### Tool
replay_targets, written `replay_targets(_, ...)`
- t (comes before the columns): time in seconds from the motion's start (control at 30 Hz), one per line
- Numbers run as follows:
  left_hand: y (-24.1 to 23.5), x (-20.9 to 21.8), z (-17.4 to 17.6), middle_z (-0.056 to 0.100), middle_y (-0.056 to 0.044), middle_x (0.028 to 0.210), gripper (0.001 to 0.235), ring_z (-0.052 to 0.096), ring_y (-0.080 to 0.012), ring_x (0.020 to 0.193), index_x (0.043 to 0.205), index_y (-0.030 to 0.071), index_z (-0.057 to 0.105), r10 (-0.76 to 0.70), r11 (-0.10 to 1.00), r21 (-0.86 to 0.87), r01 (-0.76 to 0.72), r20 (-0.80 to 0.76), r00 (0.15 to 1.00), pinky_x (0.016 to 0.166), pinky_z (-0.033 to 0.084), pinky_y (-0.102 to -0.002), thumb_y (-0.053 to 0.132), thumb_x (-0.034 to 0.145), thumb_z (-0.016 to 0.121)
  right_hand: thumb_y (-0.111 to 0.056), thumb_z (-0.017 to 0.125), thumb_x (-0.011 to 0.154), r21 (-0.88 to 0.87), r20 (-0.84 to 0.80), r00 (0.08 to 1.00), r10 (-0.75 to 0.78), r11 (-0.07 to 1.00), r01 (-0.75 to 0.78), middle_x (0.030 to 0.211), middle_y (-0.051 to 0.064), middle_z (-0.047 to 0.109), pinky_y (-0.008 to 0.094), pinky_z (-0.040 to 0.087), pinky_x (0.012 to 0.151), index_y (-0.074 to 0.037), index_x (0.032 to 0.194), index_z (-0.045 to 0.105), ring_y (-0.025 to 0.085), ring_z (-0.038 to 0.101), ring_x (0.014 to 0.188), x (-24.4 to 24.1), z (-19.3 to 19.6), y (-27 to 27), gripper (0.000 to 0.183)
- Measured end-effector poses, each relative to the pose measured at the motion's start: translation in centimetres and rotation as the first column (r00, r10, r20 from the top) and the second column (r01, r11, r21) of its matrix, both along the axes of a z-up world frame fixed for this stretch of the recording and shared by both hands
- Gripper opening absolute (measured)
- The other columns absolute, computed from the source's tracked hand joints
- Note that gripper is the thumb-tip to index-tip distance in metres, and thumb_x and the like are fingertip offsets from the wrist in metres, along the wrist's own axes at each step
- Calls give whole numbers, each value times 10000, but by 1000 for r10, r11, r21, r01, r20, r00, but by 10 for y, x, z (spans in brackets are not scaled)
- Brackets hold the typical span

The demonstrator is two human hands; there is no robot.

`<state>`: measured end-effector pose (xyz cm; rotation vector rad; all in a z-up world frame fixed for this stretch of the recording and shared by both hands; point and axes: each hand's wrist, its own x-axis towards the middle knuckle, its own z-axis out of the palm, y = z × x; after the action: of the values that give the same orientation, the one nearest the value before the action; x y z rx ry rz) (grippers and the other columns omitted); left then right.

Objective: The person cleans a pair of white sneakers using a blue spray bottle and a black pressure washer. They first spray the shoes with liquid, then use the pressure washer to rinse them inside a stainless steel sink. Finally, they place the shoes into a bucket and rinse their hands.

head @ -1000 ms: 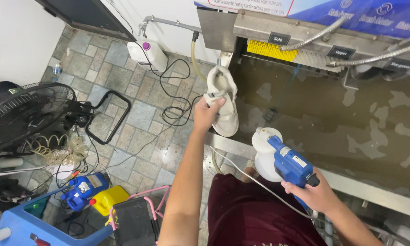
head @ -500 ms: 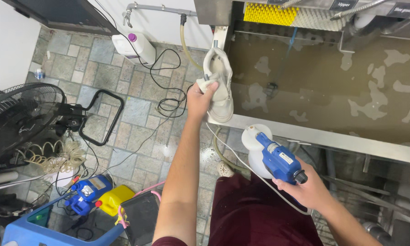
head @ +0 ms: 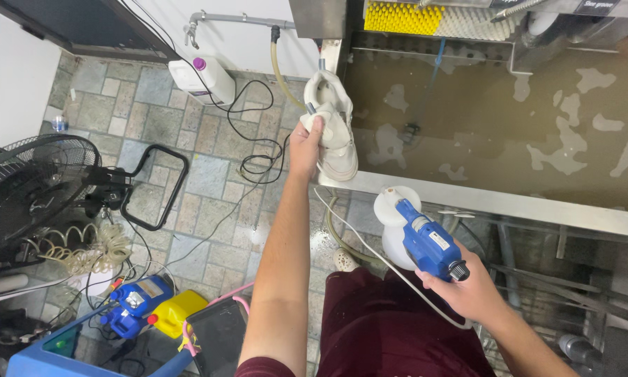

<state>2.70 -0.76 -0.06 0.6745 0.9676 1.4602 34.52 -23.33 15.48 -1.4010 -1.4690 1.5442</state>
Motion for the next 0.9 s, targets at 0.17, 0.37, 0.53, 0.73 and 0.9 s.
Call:
replay_targets(0.17, 3, -1, -4, 721, -34, 1038, 383, 643, -102, 887, 1231, 5, 680, -11, 1000, -28, 9, -67, 998, 780, 520, -269, 343, 1063, 616, -34, 780, 781, -20, 1, 999, -33, 999, 33, 848, 37, 736, 289, 582, 627, -29, 1212, 623, 106, 700, 649, 2, -8, 1, 458)
replay_targets(0.37, 4, -1, -5, 731, -39, 1079, 397, 673, -117, 944, 1234, 7, 671, -16, 999, -39, 15, -27, 1000, 847, 546, -287, 350, 1047, 598, -53, 776, 779, -27, 35, 999, -34, 999, 35, 830, 38, 738, 285, 578, 611, -39, 1217, 621, 108, 703, 631, 3, -3, 1, 465)
replay_targets(0.53, 5, -1, -6, 729, -45, 1075, 389, 671, -124, 942, 1230, 7, 666, -16, 999, -49, 15, -21, 1000, 841, 545, -293, 346, 1054, 590, -72, 778, 778, 61, 76, 997, -8, 998, 4, 777, 36, 728, 280, 563, 623, -36, 1218, 623, 108, 683, 625, 2, 2, 4, 468)
replay_targets(0.73, 4, 0, -2, 722, -38, 1093, 390, 660, -121, 971, 1230, 5, 662, -4, 997, -79, 1, -30, 1000, 874, 537, -288, 343, 1055, 577, -75, 773, 779, 125, 116, 993, 5, 992, -20, 750, 16, 732, 272, 560, 652, -38, 1203, 619, 98, 686, 649, 1, 0, 6, 452)
replay_targets(0.9, 3, 1, 2, 721, -38, 1091, 395, 653, -119, 965, 1248, 4, 660, -23, 998, -67, 21, -35, 999, 870, 530, -285, 340, 1063, 570, -63, 770, 773, 40, 42, 999, -25, 999, 23, 783, 37, 722, 283, 561, 610, -39, 1159, 636, 108, 686, 621, 1, -3, 4, 410)
